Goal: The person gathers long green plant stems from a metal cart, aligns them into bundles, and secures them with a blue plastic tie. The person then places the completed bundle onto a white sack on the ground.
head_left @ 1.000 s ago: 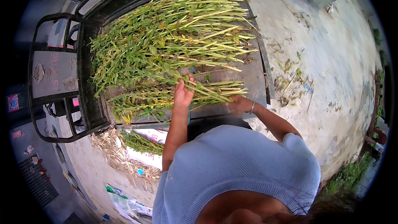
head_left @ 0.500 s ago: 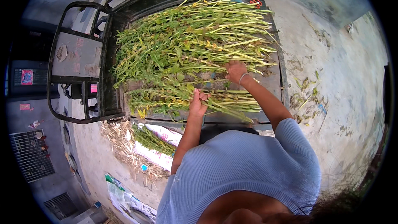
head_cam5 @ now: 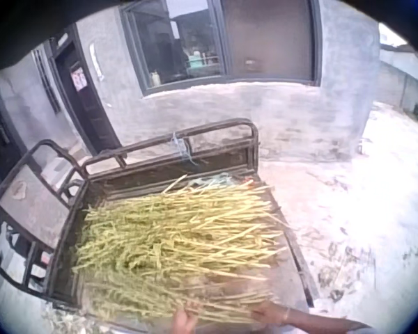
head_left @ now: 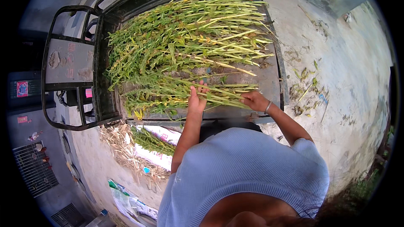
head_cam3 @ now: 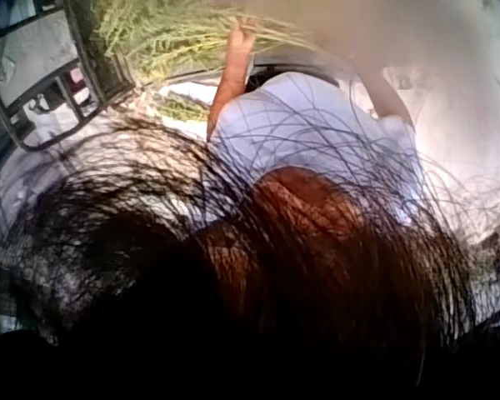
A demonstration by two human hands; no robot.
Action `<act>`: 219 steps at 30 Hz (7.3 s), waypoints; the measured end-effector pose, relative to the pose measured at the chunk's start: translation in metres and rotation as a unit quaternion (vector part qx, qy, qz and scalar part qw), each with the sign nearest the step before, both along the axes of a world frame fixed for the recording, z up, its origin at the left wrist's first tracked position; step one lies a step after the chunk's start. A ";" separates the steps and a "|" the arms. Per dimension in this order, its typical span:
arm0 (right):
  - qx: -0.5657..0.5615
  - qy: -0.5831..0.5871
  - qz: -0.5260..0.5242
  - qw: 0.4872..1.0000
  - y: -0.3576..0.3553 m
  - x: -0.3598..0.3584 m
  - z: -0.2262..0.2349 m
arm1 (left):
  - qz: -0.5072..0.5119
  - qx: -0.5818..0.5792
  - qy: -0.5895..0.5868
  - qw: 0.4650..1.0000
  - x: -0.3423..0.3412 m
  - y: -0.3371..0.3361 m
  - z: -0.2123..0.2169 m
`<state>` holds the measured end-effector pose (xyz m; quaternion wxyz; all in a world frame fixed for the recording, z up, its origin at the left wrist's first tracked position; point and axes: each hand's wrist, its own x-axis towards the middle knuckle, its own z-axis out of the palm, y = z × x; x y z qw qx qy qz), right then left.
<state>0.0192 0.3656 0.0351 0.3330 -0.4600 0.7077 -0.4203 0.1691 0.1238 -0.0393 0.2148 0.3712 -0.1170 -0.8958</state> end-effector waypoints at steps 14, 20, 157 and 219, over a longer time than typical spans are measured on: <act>0.158 -0.401 0.099 0.897 -0.013 -0.015 -0.042 | -0.028 -0.001 0.086 0.996 0.001 -0.005 -0.006; 0.191 -0.374 0.130 0.898 -0.027 -0.028 -0.040 | -0.008 0.011 -0.044 0.999 -0.005 0.006 0.012; 0.116 0.148 0.067 0.980 -0.126 -0.020 -0.101 | -0.042 -0.048 -0.127 0.990 0.068 -0.071 -0.047; 0.053 0.169 -0.100 0.979 0.021 -0.012 0.059 | 0.085 -0.429 -0.327 0.838 0.048 -0.250 0.037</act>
